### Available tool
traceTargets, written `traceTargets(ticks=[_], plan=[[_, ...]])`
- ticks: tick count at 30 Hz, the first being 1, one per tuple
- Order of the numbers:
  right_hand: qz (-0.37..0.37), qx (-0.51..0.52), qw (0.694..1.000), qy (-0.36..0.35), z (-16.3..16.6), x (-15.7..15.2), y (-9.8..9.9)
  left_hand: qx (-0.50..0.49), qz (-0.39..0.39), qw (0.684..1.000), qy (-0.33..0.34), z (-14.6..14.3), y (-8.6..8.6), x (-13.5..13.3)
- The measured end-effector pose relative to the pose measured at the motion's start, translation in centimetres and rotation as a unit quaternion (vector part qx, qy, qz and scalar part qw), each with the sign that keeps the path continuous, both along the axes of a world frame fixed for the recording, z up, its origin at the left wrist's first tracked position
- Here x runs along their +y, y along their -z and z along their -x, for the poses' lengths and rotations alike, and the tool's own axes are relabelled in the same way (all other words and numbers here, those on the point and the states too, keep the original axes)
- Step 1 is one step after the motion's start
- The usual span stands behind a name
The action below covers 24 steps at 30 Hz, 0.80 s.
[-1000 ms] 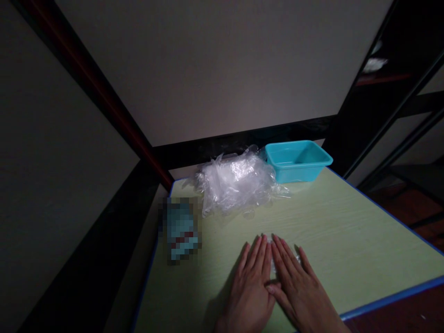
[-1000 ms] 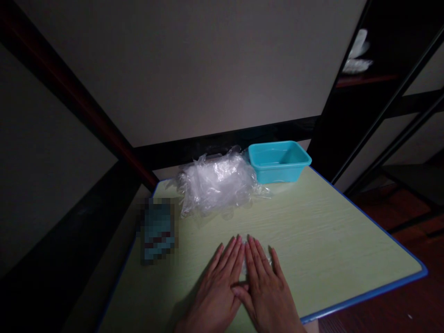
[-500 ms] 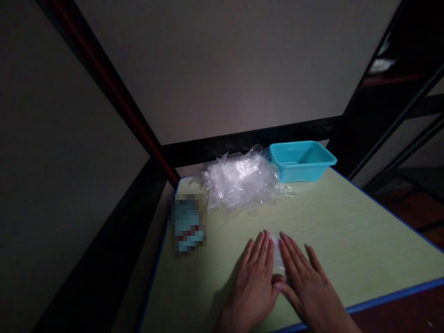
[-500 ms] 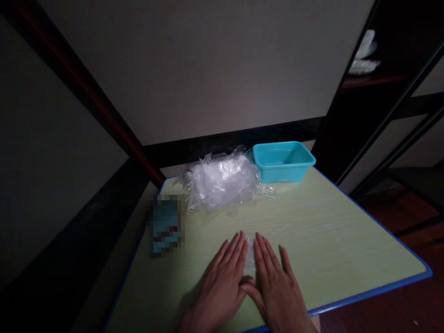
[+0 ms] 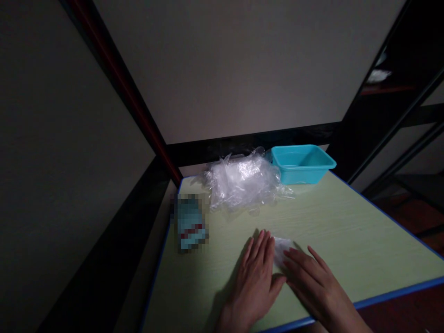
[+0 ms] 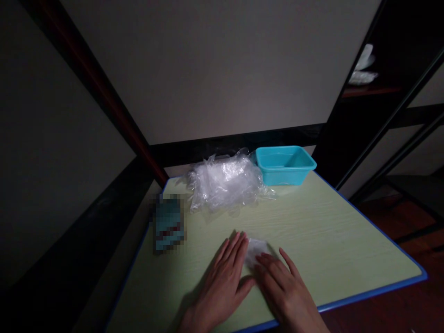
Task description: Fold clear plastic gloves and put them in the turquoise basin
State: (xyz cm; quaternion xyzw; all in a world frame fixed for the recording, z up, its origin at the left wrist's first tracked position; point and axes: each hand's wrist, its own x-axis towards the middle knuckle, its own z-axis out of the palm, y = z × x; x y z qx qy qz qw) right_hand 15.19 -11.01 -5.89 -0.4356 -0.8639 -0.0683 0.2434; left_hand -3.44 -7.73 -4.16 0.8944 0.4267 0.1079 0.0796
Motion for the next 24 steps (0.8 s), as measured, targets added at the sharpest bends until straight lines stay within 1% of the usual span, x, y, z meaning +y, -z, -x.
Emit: traceTargets(ticks=[2, 5, 8, 10, 13, 18, 21, 24], plan=[[-0.011, 0.015, 1.000, -0.021, 0.2, 0.0, -0.6, -0.010, 0.008, 1.000, -0.002, -0.1, 0.0, 0.0], [-0.024, 0.055, 0.998, -0.029, 0.7, 0.3, -1.3, -0.019, 0.029, 0.999, -0.004, -0.2, -0.3, 0.0], [-0.004, 0.062, 0.997, -0.036, 1.0, 0.8, -1.6, -0.017, 0.047, 0.999, -0.010, -0.4, -0.5, 0.0], [0.010, 0.064, 0.997, -0.032, 1.0, 1.0, -1.4, -0.017, 0.051, 0.999, -0.012, -0.5, -0.6, 0.1], [0.010, 0.054, 0.998, -0.030, 0.9, 1.2, -0.9, -0.022, 0.053, 0.998, -0.010, -0.4, -0.5, 0.1], [-0.017, 0.057, 0.998, -0.005, 0.8, 1.3, 0.0, -0.020, 0.055, 0.998, -0.012, -0.4, -0.5, 0.1], [-0.022, 0.055, 0.998, 0.007, 0.7, 1.3, -0.1, -0.020, 0.056, 0.998, -0.011, -0.5, -0.6, 0.1], [-0.012, 0.027, 1.000, 0.006, 0.5, 1.5, -0.7, -0.039, 0.052, 0.998, -0.013, -0.5, -0.4, 0.1]])
